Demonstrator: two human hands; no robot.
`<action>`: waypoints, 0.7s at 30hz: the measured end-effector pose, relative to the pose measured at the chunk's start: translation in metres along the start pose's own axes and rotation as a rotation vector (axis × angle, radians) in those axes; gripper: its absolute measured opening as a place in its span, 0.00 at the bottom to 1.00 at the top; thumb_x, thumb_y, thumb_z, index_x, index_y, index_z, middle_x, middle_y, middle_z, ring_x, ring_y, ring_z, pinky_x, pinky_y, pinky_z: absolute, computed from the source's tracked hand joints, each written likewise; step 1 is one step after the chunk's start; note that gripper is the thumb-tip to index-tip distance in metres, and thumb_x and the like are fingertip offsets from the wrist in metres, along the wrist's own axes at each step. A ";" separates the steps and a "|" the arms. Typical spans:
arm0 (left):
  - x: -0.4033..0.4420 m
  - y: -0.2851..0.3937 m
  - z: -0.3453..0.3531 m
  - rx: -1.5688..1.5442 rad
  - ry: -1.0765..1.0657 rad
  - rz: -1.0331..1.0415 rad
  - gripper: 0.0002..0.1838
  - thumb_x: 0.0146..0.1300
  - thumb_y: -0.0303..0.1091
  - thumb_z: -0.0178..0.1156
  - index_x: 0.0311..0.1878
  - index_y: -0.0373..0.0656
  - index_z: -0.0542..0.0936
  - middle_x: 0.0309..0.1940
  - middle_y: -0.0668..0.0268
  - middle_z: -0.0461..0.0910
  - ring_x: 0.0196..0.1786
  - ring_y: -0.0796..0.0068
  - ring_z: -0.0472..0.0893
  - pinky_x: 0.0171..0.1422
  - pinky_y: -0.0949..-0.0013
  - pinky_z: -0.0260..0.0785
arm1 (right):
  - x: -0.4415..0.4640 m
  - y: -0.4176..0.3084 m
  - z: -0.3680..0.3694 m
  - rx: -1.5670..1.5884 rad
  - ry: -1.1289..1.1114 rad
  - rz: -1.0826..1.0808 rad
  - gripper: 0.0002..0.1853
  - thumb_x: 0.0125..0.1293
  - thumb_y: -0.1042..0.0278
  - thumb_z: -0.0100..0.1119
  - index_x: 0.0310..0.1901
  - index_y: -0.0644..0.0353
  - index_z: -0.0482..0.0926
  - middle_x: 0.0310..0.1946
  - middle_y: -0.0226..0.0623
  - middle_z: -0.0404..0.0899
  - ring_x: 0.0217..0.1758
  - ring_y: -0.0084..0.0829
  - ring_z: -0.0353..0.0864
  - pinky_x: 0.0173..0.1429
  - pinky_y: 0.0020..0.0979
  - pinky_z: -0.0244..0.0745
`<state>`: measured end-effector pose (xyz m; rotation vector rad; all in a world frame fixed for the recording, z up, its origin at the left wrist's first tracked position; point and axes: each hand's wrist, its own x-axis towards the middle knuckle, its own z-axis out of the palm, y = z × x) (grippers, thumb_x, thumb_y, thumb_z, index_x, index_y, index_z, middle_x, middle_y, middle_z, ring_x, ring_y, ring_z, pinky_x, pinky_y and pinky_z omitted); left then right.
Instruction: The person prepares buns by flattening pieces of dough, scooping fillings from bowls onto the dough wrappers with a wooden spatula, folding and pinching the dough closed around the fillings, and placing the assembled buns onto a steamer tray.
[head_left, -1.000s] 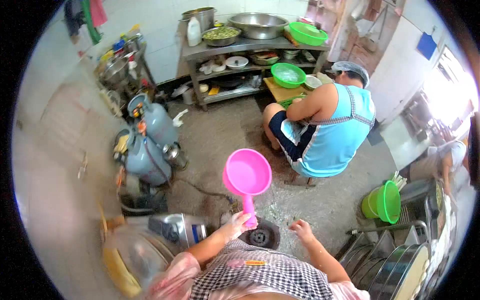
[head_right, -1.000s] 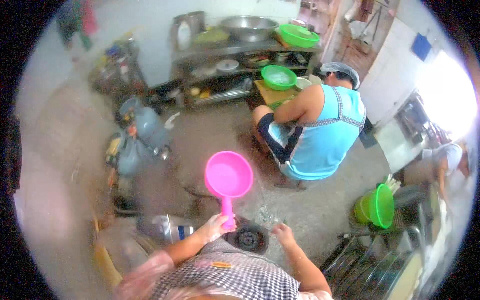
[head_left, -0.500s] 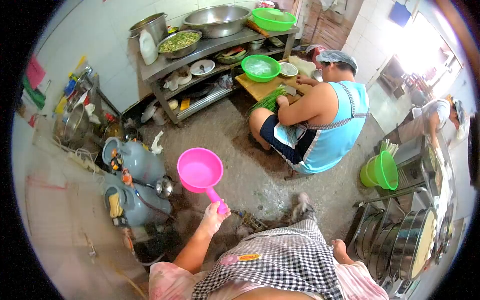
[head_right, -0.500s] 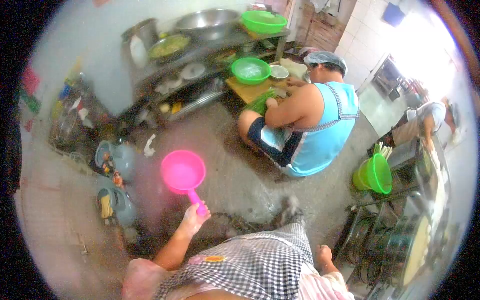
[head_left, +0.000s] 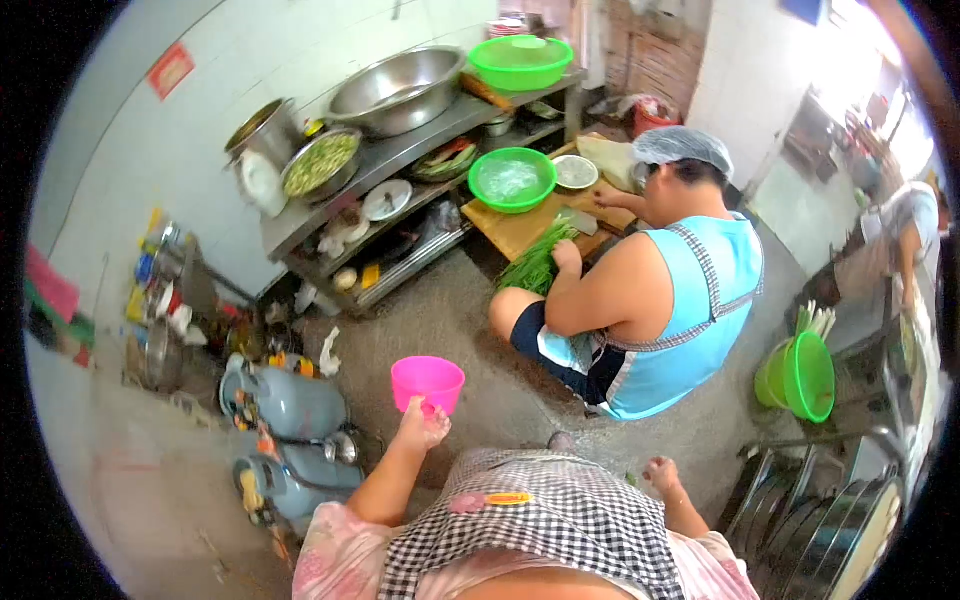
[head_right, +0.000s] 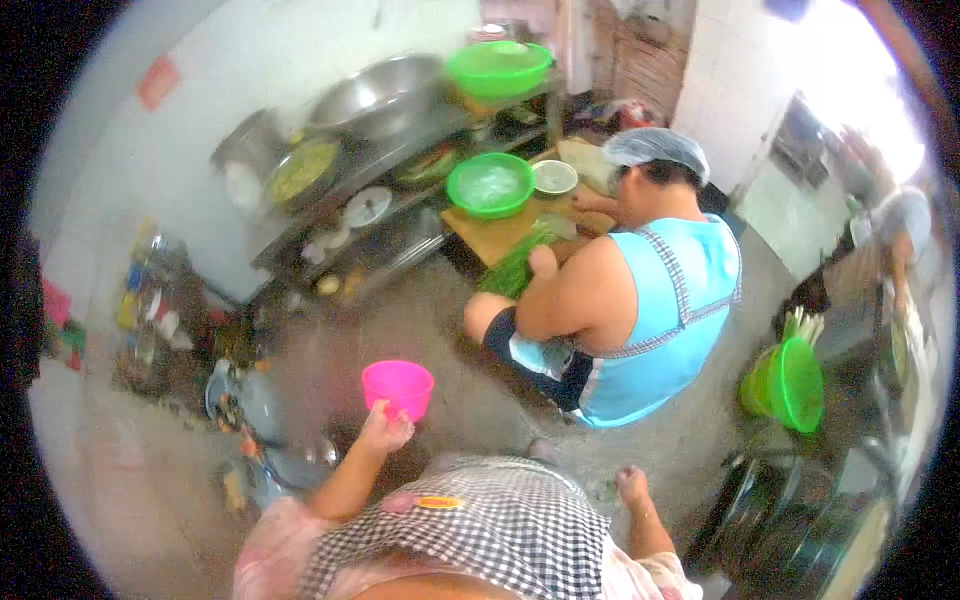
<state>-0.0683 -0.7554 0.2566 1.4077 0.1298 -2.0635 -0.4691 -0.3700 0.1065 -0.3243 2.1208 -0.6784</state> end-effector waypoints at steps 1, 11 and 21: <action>0.015 0.008 0.021 0.019 0.012 -0.026 0.13 0.56 0.47 0.55 0.32 0.47 0.70 0.17 0.69 0.70 0.19 0.71 0.70 0.26 0.67 0.63 | -0.001 -0.015 -0.008 0.040 0.045 -0.025 0.13 0.61 0.65 0.56 0.41 0.67 0.77 0.28 0.40 0.81 0.28 0.31 0.80 0.30 0.31 0.74; 0.186 0.135 0.326 0.411 -0.305 0.092 0.21 0.52 0.49 0.60 0.41 0.46 0.69 0.32 0.66 0.74 0.35 0.71 0.75 0.35 0.66 0.69 | -0.124 0.068 0.062 0.170 0.553 0.384 0.09 0.59 0.72 0.50 0.36 0.65 0.77 0.23 0.40 0.79 0.23 0.29 0.78 0.22 0.31 0.70; 0.234 0.115 0.366 1.390 0.016 0.401 0.19 0.61 0.56 0.54 0.29 0.49 0.75 0.16 0.71 0.66 0.15 0.76 0.67 0.12 0.71 0.59 | -0.269 -0.114 0.099 1.177 1.127 0.409 0.10 0.62 0.59 0.56 0.35 0.58 0.75 0.25 0.31 0.76 0.26 0.23 0.72 0.30 0.28 0.69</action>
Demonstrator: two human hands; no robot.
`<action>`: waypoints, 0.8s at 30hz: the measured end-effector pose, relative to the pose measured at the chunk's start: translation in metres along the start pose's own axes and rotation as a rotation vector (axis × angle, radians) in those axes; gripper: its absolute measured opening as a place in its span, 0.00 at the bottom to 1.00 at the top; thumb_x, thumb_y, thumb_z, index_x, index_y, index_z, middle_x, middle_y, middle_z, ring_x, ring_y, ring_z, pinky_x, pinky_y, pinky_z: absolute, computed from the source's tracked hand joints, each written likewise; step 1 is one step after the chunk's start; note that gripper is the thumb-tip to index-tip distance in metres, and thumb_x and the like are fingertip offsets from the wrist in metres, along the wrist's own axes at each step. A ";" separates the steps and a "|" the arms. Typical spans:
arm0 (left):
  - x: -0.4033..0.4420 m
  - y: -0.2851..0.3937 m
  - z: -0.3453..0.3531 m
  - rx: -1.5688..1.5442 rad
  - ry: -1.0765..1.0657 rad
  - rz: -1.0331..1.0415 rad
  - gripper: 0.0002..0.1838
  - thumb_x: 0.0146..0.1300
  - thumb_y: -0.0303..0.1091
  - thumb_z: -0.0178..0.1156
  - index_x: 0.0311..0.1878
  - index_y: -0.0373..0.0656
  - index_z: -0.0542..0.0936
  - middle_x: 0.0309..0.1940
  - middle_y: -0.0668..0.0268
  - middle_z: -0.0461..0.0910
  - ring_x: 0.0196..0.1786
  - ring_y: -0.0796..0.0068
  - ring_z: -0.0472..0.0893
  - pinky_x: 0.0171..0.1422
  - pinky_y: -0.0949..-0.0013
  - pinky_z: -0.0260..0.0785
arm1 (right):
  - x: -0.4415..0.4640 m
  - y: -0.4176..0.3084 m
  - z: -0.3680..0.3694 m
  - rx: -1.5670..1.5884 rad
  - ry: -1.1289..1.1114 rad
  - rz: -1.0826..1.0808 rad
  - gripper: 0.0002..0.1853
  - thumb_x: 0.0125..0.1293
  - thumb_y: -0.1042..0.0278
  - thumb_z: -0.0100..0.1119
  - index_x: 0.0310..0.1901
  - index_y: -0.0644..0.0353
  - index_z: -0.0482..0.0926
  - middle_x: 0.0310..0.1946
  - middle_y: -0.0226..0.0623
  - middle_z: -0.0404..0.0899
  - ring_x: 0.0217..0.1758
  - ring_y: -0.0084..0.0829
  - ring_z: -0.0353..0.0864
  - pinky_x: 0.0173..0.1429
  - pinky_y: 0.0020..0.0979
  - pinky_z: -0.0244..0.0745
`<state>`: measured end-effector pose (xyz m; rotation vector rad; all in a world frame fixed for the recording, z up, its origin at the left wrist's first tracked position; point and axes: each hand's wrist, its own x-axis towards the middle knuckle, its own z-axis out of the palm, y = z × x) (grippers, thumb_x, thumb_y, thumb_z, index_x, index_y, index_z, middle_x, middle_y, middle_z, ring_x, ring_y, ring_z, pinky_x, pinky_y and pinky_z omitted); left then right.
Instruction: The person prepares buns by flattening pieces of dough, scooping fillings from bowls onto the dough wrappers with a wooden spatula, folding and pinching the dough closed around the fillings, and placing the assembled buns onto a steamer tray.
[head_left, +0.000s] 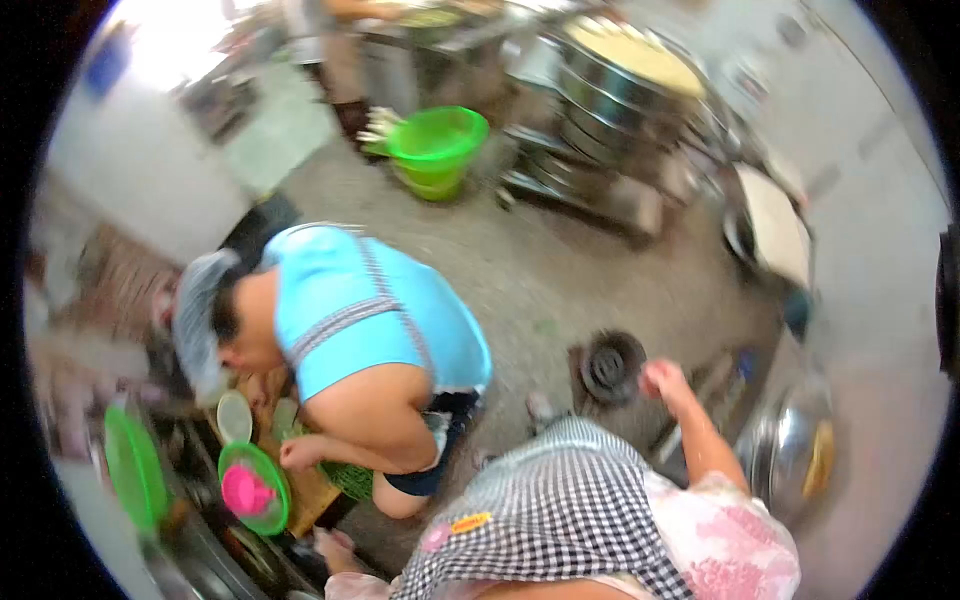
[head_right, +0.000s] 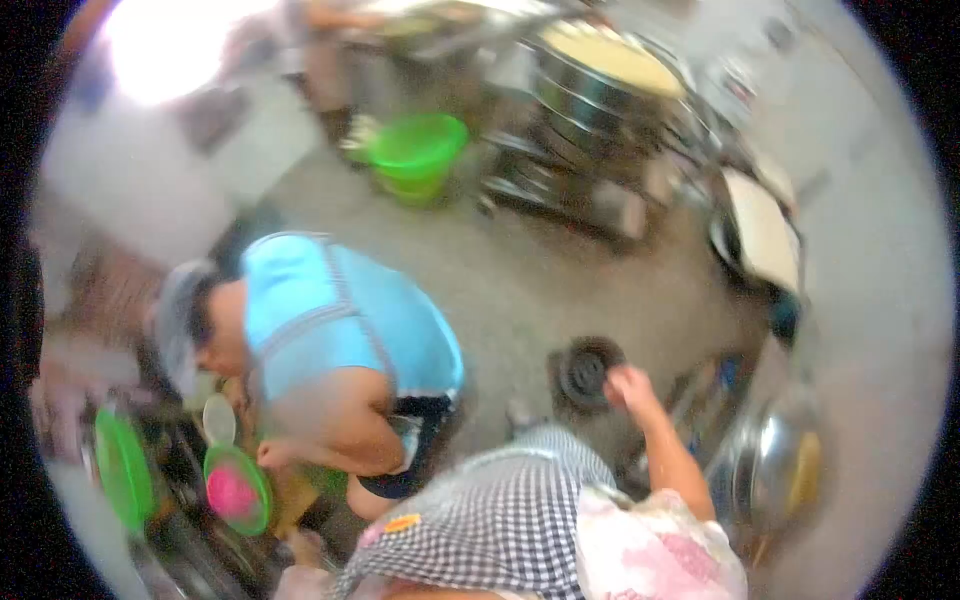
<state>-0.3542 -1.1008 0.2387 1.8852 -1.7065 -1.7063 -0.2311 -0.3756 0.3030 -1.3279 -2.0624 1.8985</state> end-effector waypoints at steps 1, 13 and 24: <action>-0.017 -0.009 0.007 0.172 0.032 0.022 0.19 0.61 0.56 0.54 0.29 0.49 0.75 0.16 0.71 0.66 0.15 0.76 0.67 0.12 0.71 0.59 | -0.005 -0.026 0.001 0.071 -0.019 -0.072 0.08 0.63 0.62 0.55 0.35 0.58 0.75 0.26 0.32 0.77 0.27 0.25 0.75 0.35 0.28 0.72; -0.415 0.078 0.221 -0.517 -0.953 1.693 0.18 0.62 0.54 0.54 0.31 0.48 0.75 0.17 0.70 0.67 0.17 0.76 0.68 0.15 0.71 0.60 | -0.194 -0.259 -0.182 0.333 -0.792 -1.609 0.03 0.57 0.65 0.58 0.29 0.52 0.78 0.29 0.28 0.78 0.33 0.19 0.75 0.48 0.33 0.57; -0.652 0.052 0.411 -1.273 -1.709 1.999 0.17 0.62 0.52 0.54 0.32 0.47 0.76 0.18 0.69 0.68 0.18 0.76 0.69 0.17 0.71 0.62 | -0.109 -0.334 -0.246 0.081 -0.409 -1.836 0.07 0.48 0.84 0.47 0.19 0.62 0.72 0.22 0.28 0.74 0.30 0.27 0.73 0.46 0.32 0.69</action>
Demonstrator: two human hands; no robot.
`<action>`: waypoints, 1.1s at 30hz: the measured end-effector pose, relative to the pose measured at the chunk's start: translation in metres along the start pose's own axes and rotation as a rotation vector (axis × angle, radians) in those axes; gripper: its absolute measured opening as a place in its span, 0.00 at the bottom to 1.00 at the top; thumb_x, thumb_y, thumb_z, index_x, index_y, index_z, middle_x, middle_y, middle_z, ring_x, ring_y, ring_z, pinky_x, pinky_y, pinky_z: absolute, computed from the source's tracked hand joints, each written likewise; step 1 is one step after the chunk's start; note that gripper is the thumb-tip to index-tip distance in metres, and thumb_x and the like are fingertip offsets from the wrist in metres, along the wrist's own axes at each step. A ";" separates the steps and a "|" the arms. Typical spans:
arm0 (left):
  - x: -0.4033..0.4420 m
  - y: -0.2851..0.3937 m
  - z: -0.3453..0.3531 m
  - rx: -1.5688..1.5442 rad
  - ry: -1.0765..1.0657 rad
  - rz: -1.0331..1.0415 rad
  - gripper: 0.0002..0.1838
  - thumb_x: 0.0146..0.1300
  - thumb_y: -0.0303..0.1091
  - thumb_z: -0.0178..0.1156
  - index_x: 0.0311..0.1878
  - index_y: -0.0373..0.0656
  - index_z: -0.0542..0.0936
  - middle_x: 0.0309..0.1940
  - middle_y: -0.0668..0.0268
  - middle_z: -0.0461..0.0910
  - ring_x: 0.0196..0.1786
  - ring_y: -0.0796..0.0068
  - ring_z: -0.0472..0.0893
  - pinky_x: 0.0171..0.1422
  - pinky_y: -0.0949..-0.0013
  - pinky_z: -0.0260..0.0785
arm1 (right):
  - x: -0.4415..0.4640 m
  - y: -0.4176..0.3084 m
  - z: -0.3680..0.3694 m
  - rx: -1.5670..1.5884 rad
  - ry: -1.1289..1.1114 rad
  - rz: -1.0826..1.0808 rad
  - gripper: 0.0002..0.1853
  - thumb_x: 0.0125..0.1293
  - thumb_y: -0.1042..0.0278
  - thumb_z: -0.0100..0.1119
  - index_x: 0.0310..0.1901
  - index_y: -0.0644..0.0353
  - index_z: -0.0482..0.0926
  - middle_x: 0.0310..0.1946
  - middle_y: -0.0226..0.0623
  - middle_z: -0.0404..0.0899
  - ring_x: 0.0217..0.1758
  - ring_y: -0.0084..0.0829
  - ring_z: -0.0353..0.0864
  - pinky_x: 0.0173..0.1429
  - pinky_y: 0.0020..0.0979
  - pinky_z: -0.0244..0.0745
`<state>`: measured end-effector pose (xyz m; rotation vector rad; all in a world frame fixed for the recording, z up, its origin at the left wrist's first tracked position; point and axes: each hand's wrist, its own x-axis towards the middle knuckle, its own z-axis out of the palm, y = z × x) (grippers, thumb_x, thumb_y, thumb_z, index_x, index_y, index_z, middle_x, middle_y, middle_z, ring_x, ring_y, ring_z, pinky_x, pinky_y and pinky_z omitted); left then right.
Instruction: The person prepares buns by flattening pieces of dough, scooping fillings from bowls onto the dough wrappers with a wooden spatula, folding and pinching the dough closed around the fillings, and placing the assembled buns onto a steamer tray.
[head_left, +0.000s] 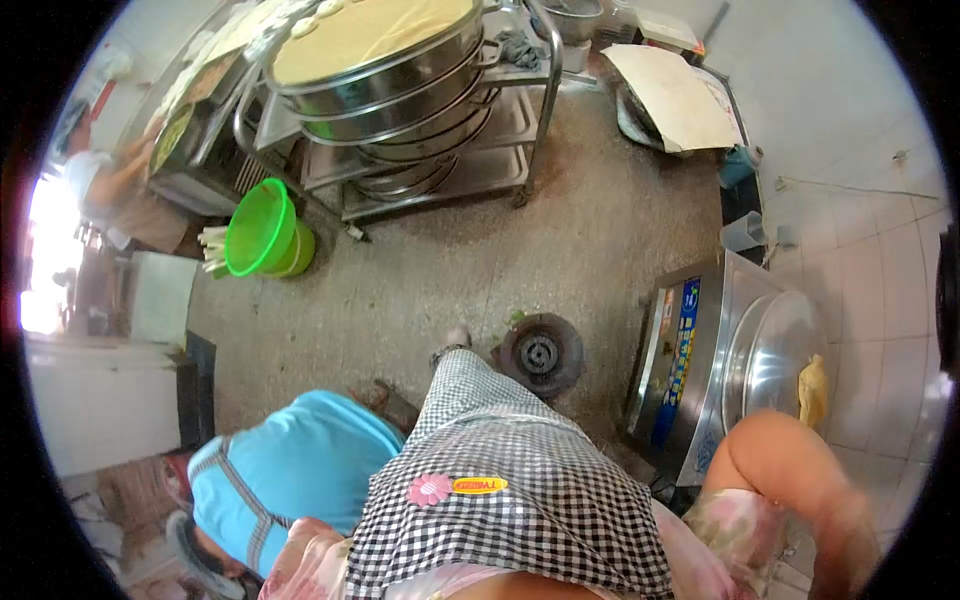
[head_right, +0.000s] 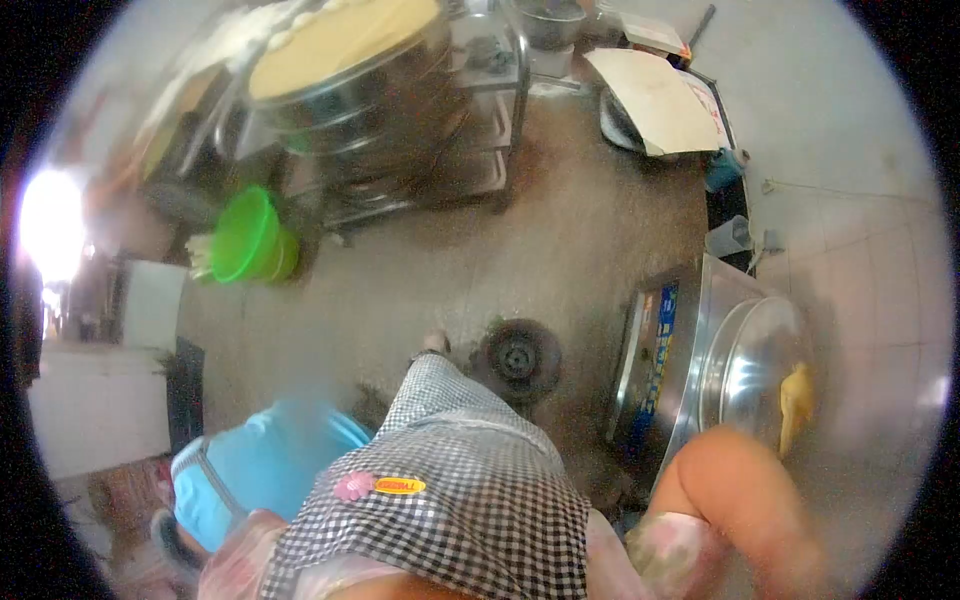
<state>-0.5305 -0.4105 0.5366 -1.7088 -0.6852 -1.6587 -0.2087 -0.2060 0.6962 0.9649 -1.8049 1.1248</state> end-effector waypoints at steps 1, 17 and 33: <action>-0.003 -0.020 0.010 -0.029 -0.007 0.010 0.17 0.62 0.52 0.54 0.32 0.47 0.76 0.18 0.69 0.68 0.18 0.75 0.69 0.18 0.71 0.62 | -0.004 0.007 -0.008 -0.033 0.025 -0.134 0.06 0.48 0.84 0.47 0.19 0.63 0.72 0.22 0.28 0.74 0.31 0.28 0.73 0.47 0.33 0.69; -0.036 -0.355 0.172 -0.483 0.012 0.039 0.15 0.62 0.49 0.54 0.35 0.46 0.76 0.19 0.68 0.70 0.21 0.75 0.71 0.21 0.71 0.64 | 0.029 0.211 -0.194 -0.300 0.087 -0.008 0.12 0.57 0.82 0.43 0.25 0.64 0.78 0.28 0.33 0.79 0.37 0.29 0.77 0.51 0.34 0.71; -0.063 -0.450 0.435 -0.508 -0.152 -0.008 0.14 0.63 0.46 0.54 0.37 0.45 0.77 0.21 0.67 0.71 0.23 0.74 0.73 0.25 0.70 0.66 | -0.106 0.226 -0.482 -0.081 0.072 -0.113 0.10 0.56 0.80 0.46 0.22 0.62 0.77 0.26 0.31 0.78 0.31 0.26 0.76 0.47 0.32 0.73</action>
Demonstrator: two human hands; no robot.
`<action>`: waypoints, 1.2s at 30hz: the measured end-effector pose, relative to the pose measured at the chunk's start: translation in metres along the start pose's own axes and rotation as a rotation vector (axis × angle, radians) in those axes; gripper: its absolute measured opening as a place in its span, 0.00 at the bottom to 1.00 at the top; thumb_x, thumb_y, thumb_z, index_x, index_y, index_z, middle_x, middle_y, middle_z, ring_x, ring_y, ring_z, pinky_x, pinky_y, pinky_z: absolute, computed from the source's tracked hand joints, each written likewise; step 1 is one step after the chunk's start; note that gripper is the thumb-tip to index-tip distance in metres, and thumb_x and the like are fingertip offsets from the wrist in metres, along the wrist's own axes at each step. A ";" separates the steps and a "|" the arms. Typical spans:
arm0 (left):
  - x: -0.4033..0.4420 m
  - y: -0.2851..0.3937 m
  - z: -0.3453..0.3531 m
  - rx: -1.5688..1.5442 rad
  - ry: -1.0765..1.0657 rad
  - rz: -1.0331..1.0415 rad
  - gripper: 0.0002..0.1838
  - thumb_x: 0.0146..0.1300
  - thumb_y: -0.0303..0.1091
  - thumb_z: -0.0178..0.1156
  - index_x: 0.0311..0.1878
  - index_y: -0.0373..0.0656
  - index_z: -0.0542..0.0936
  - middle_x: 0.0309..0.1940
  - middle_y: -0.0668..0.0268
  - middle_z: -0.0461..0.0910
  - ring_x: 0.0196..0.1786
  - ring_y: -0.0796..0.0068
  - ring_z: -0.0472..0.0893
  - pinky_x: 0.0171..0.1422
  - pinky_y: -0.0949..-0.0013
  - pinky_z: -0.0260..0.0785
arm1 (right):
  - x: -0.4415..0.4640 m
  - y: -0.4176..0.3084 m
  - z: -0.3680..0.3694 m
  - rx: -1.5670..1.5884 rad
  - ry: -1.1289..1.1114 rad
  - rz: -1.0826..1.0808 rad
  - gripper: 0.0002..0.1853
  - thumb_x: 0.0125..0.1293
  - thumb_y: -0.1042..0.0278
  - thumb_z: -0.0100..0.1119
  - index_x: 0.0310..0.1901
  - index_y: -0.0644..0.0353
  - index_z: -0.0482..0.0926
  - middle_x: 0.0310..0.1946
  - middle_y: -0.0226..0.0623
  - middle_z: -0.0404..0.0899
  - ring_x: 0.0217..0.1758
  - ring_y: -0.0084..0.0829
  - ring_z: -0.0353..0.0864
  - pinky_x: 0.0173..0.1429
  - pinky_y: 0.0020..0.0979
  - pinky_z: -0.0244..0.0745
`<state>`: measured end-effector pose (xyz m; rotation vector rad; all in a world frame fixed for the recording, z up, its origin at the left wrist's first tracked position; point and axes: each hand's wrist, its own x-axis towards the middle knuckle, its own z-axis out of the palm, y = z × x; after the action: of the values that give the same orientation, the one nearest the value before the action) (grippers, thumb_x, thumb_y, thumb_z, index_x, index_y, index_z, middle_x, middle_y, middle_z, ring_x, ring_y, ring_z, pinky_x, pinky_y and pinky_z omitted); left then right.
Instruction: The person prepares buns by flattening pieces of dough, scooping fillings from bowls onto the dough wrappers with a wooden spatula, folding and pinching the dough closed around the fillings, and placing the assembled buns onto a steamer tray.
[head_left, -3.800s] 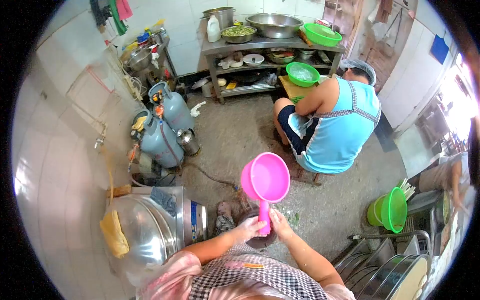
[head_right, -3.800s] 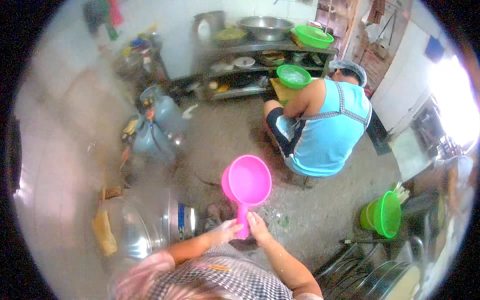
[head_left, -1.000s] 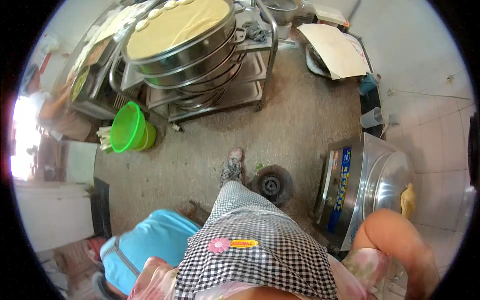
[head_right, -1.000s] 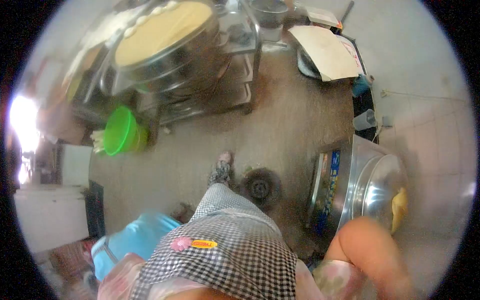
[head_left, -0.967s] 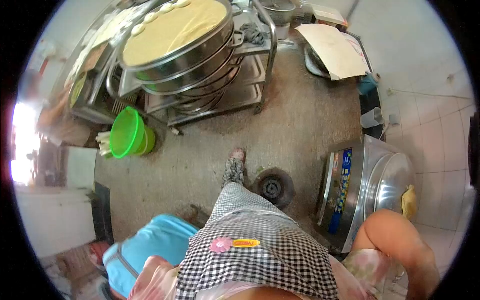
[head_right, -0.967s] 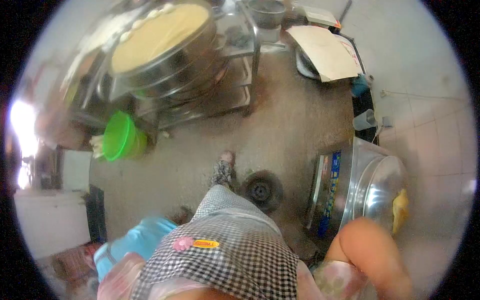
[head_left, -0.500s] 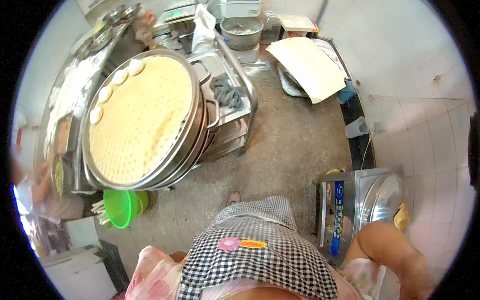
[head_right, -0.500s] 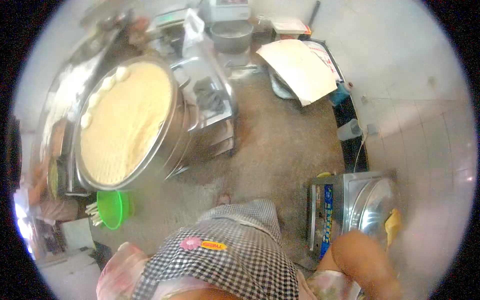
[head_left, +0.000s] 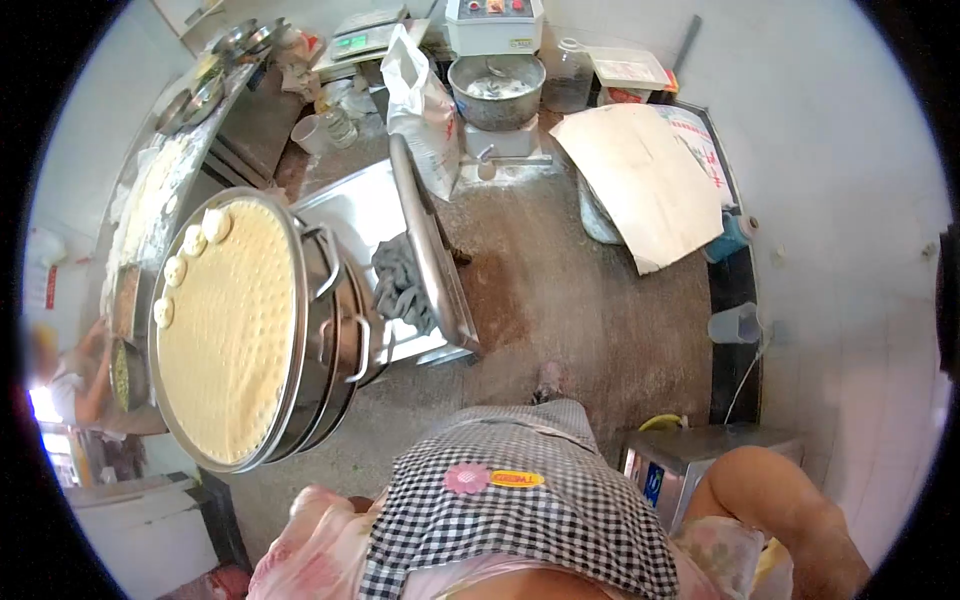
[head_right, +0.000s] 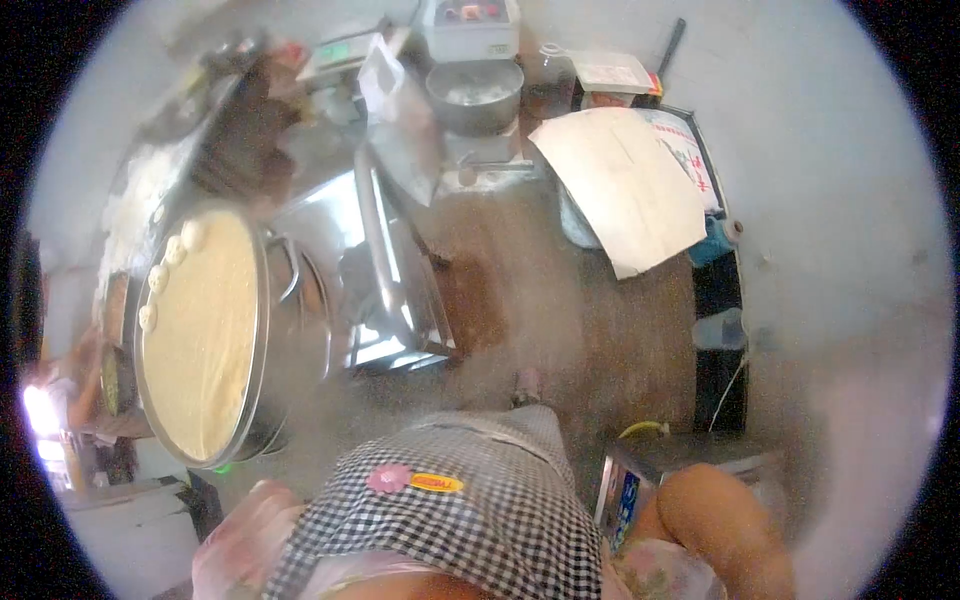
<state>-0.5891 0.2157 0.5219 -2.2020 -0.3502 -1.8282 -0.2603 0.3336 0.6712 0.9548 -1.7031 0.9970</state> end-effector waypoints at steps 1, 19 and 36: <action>0.004 -0.013 0.015 0.009 -0.010 -0.025 0.14 0.63 0.46 0.54 0.37 0.44 0.77 0.21 0.67 0.72 0.23 0.74 0.73 0.25 0.70 0.67 | -0.005 0.002 -0.025 0.030 -0.007 -0.007 0.10 0.56 0.80 0.46 0.22 0.62 0.77 0.26 0.31 0.77 0.31 0.26 0.76 0.46 0.32 0.73; -0.159 -0.199 0.058 0.377 -0.137 -2.188 0.13 0.63 0.43 0.54 0.39 0.43 0.78 0.22 0.66 0.73 0.25 0.74 0.75 0.30 0.70 0.69 | -0.193 0.227 -0.370 0.137 0.474 0.532 0.10 0.59 0.55 0.60 0.36 0.51 0.78 0.31 0.29 0.78 0.31 0.30 0.75 0.39 0.37 0.69; -0.162 -0.251 0.128 0.596 0.452 -2.899 0.13 0.64 0.40 0.54 0.42 0.42 0.78 0.23 0.65 0.75 0.28 0.73 0.76 0.34 0.70 0.71 | -0.413 0.773 -0.327 0.465 0.306 2.133 0.28 0.66 0.69 0.52 0.66 0.54 0.55 0.31 0.36 0.77 0.27 0.25 0.76 0.35 0.31 0.76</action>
<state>-0.5869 0.4920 0.3511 -0.4514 2.1106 0.6507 -0.7394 0.9887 0.2058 -1.3237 -1.7632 2.5916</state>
